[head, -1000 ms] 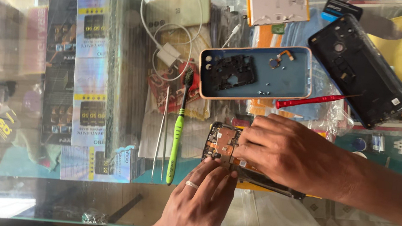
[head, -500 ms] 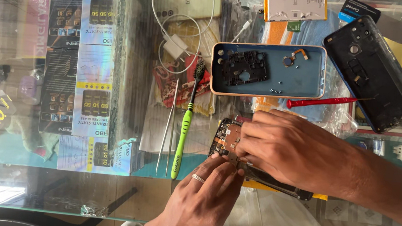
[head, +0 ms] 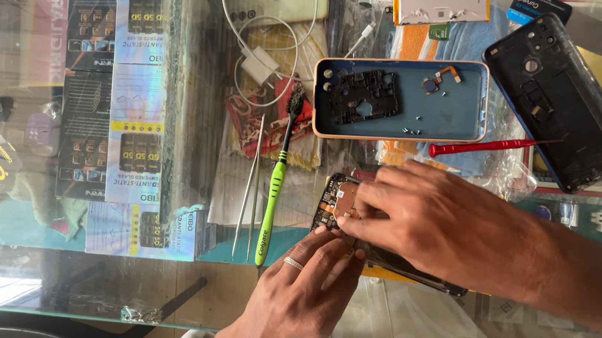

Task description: The person disassembles a smartphone by removing the back cover and battery, then uses tweezers to detach the motherboard and other internal components. The person places the removed parts on the workbench and continues to separate the remaining internal pieces.

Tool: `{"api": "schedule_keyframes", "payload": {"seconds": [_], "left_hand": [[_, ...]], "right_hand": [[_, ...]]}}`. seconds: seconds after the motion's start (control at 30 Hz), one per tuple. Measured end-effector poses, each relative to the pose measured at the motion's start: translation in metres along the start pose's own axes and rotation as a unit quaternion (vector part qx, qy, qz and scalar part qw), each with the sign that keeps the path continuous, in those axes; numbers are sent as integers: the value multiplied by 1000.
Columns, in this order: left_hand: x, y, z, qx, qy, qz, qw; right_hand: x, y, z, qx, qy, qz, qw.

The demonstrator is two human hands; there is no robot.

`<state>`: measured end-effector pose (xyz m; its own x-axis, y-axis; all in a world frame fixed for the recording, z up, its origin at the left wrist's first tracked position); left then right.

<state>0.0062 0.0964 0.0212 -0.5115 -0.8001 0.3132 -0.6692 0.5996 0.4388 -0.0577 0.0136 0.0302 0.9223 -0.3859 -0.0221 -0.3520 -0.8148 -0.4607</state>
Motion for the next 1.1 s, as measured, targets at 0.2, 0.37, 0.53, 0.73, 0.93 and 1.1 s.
{"api": "schedule_keyframes", "payload": {"seconds": [0.2, 0.37, 0.53, 0.73, 0.93, 1.1], "left_hand": [[-3, -3, -3, -10, 13, 0, 1000], [-3, -3, -3, -16, 14, -1, 1000], [0, -1, -4, -2, 13, -3, 1000], [1, -2, -4, -7, 10, -4, 1000], [3, 0, 0, -1, -1, -5, 1000], [4, 4, 4, 0, -16, -11, 1000]], "right_hand": [[-12, -9, -2, -13, 40, -38, 998], [-12, -4, 2, -1, 25, -21, 999], [-16, -12, 5, -80, 27, -34, 996], [-45, -11, 5, -93, 54, -30, 994], [-86, -2, 5, -82, 57, -4, 995], [-120, 12, -2, -56, 85, 52, 993]]}}
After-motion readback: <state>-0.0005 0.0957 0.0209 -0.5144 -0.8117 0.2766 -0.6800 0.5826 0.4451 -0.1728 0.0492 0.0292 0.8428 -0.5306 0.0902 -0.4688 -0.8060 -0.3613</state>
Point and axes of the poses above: each hand's wrist, its own x-axis towards the middle knuckle, its own z-axis out of the palm, y = z × x, the point moved 10 cm from there along x, towards the middle knuckle, and after that the axes turned 2 degrees about z, right-handed, at the moved point
